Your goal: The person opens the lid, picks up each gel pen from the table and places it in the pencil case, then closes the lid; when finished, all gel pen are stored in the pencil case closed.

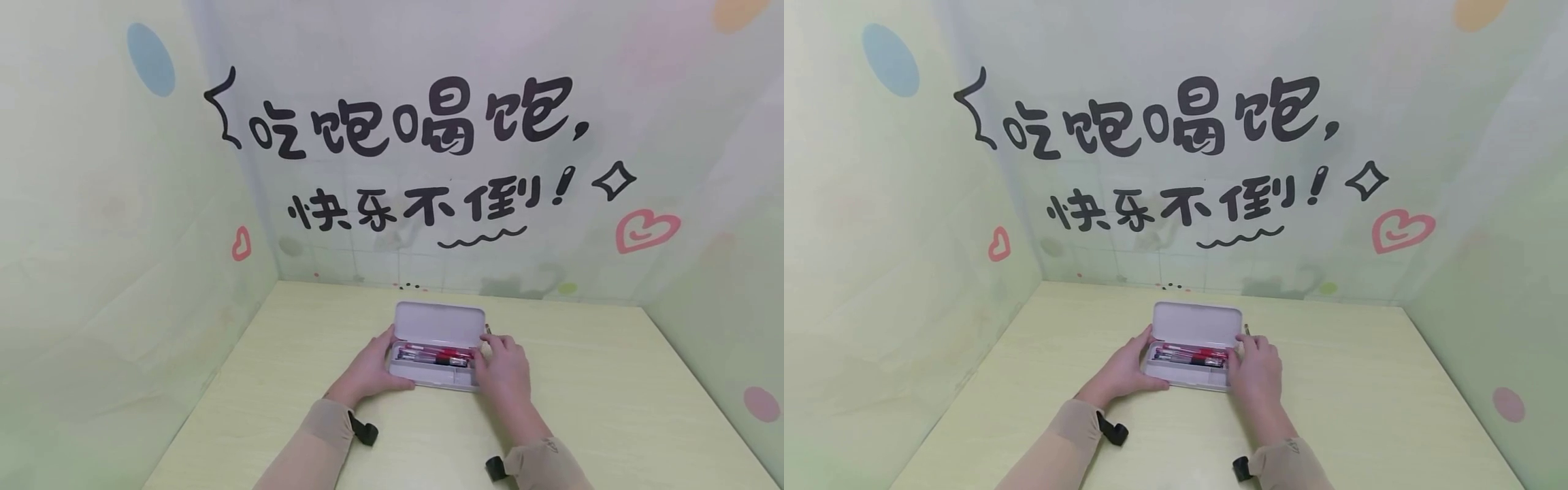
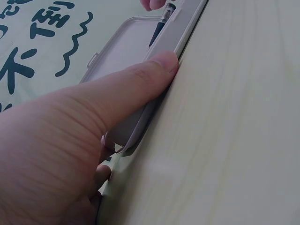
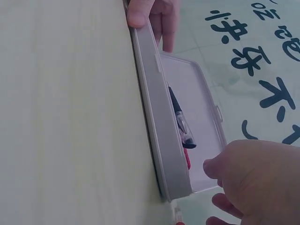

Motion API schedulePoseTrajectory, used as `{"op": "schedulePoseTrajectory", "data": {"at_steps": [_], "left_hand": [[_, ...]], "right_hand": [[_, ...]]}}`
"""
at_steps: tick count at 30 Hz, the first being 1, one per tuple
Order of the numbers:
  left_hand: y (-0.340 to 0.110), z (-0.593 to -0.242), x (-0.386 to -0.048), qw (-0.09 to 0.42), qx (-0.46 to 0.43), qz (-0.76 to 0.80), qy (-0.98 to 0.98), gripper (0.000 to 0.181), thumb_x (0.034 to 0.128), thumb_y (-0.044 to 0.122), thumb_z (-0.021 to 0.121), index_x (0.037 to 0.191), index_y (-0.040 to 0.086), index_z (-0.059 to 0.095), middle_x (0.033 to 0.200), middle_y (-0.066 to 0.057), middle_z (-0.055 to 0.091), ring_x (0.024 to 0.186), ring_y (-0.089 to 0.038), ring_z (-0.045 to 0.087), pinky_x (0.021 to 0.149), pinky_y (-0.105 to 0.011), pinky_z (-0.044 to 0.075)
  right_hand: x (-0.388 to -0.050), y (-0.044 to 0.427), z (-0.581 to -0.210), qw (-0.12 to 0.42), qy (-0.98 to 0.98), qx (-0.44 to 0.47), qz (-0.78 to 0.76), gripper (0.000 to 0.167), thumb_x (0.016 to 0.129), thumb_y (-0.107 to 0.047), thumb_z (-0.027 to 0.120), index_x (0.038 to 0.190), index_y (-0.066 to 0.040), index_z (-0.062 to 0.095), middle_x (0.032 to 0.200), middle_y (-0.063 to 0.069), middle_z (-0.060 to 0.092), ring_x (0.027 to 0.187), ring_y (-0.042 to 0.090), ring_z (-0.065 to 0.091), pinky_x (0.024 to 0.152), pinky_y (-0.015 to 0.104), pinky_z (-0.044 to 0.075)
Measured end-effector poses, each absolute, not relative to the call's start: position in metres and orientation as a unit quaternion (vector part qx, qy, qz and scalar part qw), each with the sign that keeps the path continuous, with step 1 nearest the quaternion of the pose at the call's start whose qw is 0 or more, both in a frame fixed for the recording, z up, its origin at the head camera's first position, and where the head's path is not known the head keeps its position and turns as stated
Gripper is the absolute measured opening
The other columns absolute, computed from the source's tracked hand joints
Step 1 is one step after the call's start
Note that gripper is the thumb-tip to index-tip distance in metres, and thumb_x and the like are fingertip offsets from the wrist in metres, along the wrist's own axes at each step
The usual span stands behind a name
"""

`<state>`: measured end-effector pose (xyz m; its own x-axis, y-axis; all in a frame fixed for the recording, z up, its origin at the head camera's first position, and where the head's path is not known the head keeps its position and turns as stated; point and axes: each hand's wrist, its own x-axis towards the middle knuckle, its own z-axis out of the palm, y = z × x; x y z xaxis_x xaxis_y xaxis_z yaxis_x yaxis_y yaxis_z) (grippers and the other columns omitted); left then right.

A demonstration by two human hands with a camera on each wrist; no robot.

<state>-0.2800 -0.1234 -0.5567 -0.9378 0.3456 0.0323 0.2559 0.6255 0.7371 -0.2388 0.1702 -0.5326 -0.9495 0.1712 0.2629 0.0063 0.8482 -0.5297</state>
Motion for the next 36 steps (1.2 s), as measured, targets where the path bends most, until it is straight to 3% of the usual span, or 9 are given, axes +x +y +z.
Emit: {"op": "schedulePoseTrajectory", "data": {"at_steps": [5,12,27,36], "left_hand": [[-0.124,-0.557,-0.280,0.059,0.166,0.400,0.899,0.141,0.0665,0.050,0.105,0.178,0.032,0.020,0.179,-0.001,0.041,0.169,-0.043,0.028,0.141,-0.063,0.022],[-0.124,-0.559,-0.281,0.056,0.172,0.400,0.899,0.142,0.0659,0.051,0.105,0.178,0.034,0.020,0.178,0.001,0.042,0.169,-0.040,0.031,0.141,-0.061,0.020],[-0.125,-0.561,-0.283,0.056,0.172,0.399,0.899,0.142,0.0655,0.052,0.105,0.177,0.033,0.020,0.177,0.001,0.044,0.168,-0.040,0.032,0.141,-0.062,0.022],[-0.124,-0.559,-0.281,0.056,0.170,0.402,0.898,0.142,0.0653,0.053,0.105,0.177,0.033,0.021,0.177,0.000,0.044,0.168,-0.041,0.032,0.140,-0.064,0.025]], "right_hand": [[-0.235,0.183,-0.535,0.113,-0.948,-0.101,0.279,0.062,0.102,-0.034,0.074,0.154,-0.004,0.055,0.150,0.032,0.053,0.131,0.053,0.054,0.109,0.070,0.051],[-0.231,0.194,-0.539,0.086,-0.951,-0.120,0.271,0.076,0.100,-0.044,0.074,0.157,0.001,0.049,0.154,0.038,0.048,0.132,0.058,0.052,0.105,0.071,0.051],[-0.230,0.198,-0.541,0.085,-0.954,-0.114,0.264,0.069,0.103,-0.040,0.068,0.151,0.007,0.053,0.149,0.039,0.053,0.131,0.060,0.055,0.103,0.072,0.052],[-0.232,0.202,-0.544,0.066,-0.962,-0.126,0.234,0.057,0.102,-0.036,0.069,0.138,0.008,0.064,0.131,0.034,0.066,0.113,0.051,0.060,0.088,0.062,0.055]]}}
